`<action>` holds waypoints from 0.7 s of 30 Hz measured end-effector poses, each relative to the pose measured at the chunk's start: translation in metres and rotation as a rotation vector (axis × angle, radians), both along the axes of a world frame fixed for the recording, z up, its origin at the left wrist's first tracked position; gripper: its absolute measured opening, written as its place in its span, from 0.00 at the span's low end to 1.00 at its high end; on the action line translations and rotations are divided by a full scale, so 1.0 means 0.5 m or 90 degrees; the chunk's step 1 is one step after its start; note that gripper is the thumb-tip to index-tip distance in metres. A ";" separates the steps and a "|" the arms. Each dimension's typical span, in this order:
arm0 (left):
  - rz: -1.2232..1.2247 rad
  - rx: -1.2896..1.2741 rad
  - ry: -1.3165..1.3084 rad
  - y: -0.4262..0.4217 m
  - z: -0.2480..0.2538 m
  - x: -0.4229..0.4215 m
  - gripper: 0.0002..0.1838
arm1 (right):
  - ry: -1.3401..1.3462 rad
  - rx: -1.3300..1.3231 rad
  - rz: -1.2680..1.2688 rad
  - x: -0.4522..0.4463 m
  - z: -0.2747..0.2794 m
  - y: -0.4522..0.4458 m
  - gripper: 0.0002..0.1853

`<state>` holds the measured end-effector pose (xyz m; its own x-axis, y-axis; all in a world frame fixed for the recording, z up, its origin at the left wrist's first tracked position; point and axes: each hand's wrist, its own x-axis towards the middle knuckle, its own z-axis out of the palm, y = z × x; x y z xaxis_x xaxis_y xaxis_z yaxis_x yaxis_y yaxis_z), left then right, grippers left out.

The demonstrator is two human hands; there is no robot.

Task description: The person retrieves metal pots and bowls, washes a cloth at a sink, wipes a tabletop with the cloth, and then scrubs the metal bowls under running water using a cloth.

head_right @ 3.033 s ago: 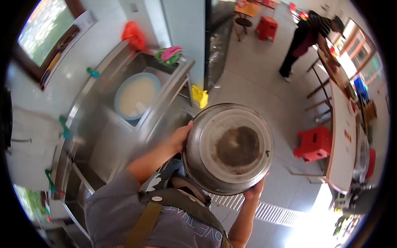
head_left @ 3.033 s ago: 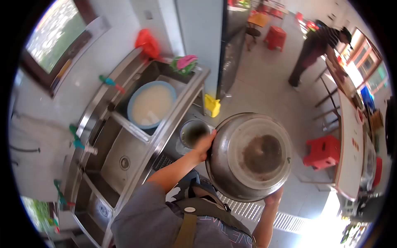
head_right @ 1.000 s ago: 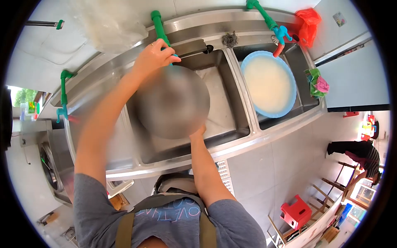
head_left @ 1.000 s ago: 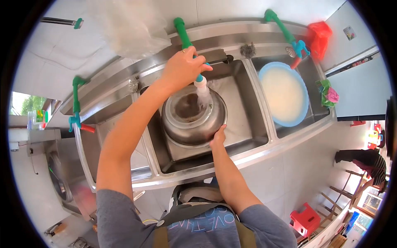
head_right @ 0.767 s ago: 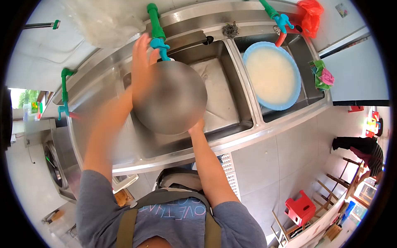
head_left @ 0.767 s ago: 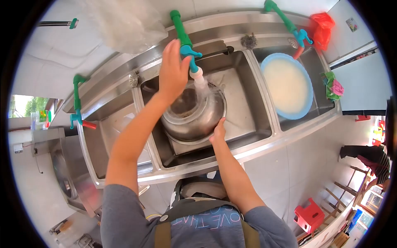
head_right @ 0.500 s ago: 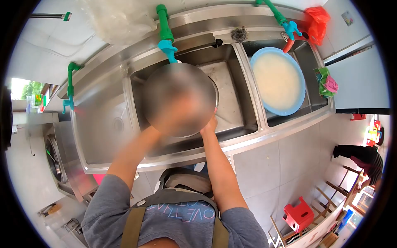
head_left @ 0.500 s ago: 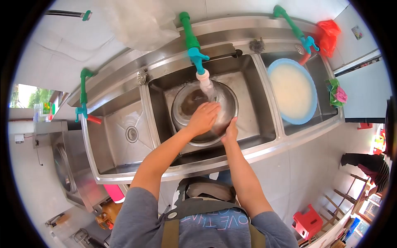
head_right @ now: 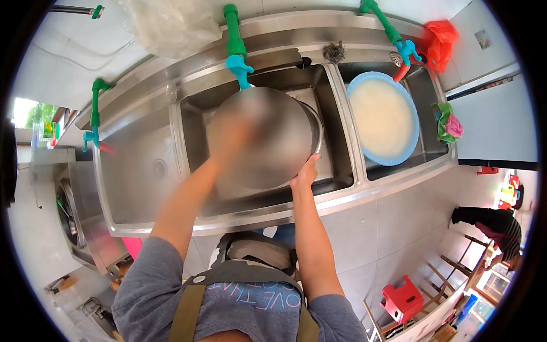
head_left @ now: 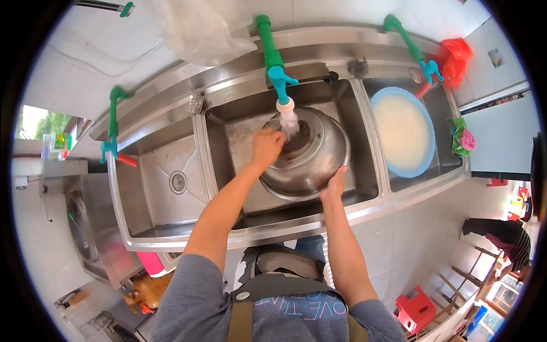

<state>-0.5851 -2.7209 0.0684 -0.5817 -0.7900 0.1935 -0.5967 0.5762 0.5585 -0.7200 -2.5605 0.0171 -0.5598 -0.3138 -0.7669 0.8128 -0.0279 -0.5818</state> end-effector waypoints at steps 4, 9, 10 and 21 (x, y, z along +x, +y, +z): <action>-0.037 0.158 0.245 0.052 0.007 -0.075 0.11 | 0.057 -0.003 0.028 0.001 0.020 -0.006 0.36; -0.105 0.146 0.135 0.037 0.001 -0.084 0.10 | 0.106 0.002 0.069 0.001 0.024 0.002 0.36; -0.120 0.148 0.107 0.034 0.010 -0.084 0.10 | 0.105 0.006 0.070 -0.001 0.020 0.003 0.36; -0.089 0.195 -0.028 -0.007 -0.026 -0.098 0.07 | 0.128 0.015 0.053 -0.017 0.002 0.002 0.32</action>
<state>-0.6342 -2.7245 0.0553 -0.6911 -0.7196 -0.0676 -0.5507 0.4637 0.6941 -0.7287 -2.5597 0.0179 -0.6754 -0.3490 -0.6497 0.6791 0.0493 -0.7324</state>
